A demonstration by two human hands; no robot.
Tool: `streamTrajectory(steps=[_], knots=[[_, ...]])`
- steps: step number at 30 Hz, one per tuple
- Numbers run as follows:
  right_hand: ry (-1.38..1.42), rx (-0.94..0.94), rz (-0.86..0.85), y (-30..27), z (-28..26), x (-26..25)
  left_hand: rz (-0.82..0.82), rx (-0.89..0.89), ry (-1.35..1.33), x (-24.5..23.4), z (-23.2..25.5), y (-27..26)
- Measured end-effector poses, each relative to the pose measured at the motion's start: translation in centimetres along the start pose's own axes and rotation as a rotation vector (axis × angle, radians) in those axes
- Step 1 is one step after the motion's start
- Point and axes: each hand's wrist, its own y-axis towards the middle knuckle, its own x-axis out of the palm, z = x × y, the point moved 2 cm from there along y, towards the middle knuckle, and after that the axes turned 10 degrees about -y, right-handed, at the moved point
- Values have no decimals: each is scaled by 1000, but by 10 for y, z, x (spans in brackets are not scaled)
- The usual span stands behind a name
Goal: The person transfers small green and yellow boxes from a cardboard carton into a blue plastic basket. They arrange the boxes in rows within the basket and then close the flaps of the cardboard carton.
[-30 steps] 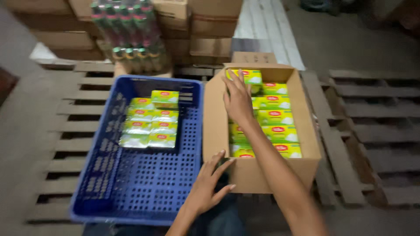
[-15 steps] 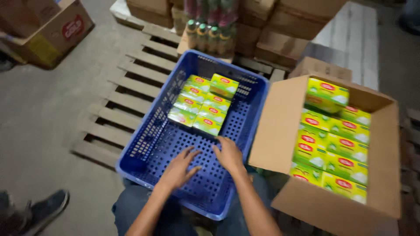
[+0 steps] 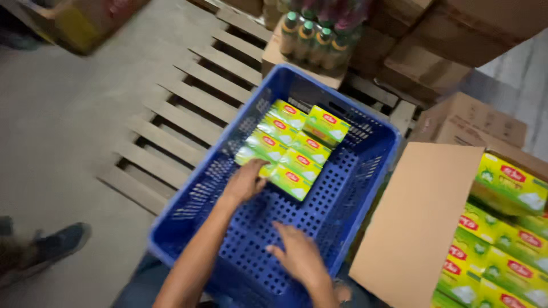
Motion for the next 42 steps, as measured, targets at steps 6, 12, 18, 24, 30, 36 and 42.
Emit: streamTrajectory(steps=[6,12,18,24,30,36,42], knots=[[-23,86,-150,-10,-15,-18,-27,-161,50,10,8,94],[-93,91,-277,0,30,66,-62,-143,125,32,18,193],[-481,199,1034,16,9,110,-169,-211,475,59,32,245],[-405,225,583,-10,16,98,-39,-182,386,78,13,257],[-492,178,624,-10,18,119,-85,-374,168,57,57,250],[-424,226,656,-7,-4,89,-141,-486,144,66,38,246],[-345,578,595,-8,21,151,-89,-456,1,62,42,243]])
